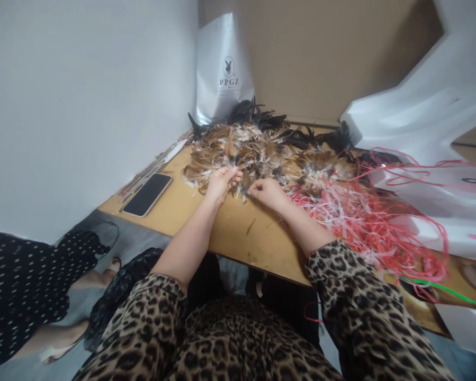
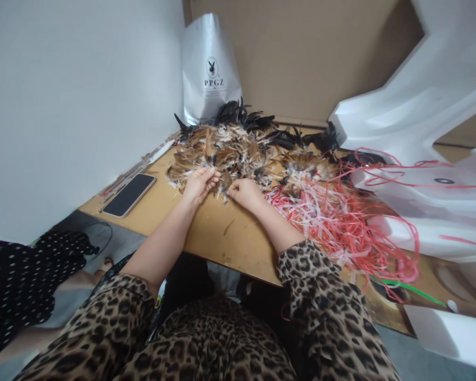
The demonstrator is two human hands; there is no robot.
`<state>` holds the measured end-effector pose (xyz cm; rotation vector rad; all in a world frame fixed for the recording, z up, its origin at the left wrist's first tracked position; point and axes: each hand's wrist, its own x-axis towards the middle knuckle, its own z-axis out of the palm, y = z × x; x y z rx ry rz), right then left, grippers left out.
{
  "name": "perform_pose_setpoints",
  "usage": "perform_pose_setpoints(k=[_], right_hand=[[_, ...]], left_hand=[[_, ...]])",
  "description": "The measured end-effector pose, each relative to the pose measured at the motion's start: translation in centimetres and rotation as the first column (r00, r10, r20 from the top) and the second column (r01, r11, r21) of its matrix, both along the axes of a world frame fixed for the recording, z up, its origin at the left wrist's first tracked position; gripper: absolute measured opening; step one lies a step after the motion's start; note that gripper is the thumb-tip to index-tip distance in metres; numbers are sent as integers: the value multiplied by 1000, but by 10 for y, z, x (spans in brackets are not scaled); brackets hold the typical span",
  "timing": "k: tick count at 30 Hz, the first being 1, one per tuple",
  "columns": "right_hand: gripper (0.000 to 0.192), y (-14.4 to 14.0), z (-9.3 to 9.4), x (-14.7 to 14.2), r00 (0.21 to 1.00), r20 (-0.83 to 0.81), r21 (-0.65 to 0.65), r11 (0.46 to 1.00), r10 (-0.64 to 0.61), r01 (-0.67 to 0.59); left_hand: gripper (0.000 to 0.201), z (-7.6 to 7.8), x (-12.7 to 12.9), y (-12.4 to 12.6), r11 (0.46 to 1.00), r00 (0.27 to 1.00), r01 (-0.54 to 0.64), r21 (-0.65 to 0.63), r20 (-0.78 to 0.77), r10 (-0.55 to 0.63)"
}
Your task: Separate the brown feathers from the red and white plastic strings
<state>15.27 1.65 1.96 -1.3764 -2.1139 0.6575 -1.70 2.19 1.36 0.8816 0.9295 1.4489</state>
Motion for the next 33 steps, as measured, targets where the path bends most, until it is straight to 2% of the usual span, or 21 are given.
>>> perform_pose_setpoints(k=[7, 11, 13, 16, 19, 22, 25, 29, 33], right_hand=[[30, -13, 1, -22, 933, 327, 77, 988, -149, 131], [19, -11, 0, -25, 926, 345, 56, 988, -157, 146], [16, -7, 1, -20, 963, 236, -14, 990, -132, 140], [13, 0, 3, -9, 984, -78, -215, 967, -160, 140], [16, 7, 4, 1, 878, -413, -396, 916, -242, 65], [20, 14, 4, 6, 738, -622, -417, 908, -260, -32], [28, 15, 6, 5, 687, -685, -372, 927, -242, -45], [34, 10, 10, 1, 704, -689, -295, 954, -172, -56], [31, 8, 10, -2, 729, -672, -251, 966, -129, -60]], left_hand=[[21, 0, 4, -3, 1000, 1000, 6, 11, 30, -7], [19, 1, 5, -4, 1000, 998, -6, -6, 61, 6], [17, 0, 4, -3, 1000, 997, -9, -7, 81, 9], [15, -3, 3, -1, 1000, 994, 3, -10, 111, -1], [15, -5, 4, -2, 999, 993, 42, -32, 107, -39], [17, -5, 7, -5, 993, 993, 98, -61, 69, -94], [20, -5, 11, -9, 983, 986, 165, -81, 22, -164], [19, -6, 14, -11, 969, 975, 214, -119, -31, -219], [14, -6, 15, -11, 963, 973, 229, -139, 41, -226]])
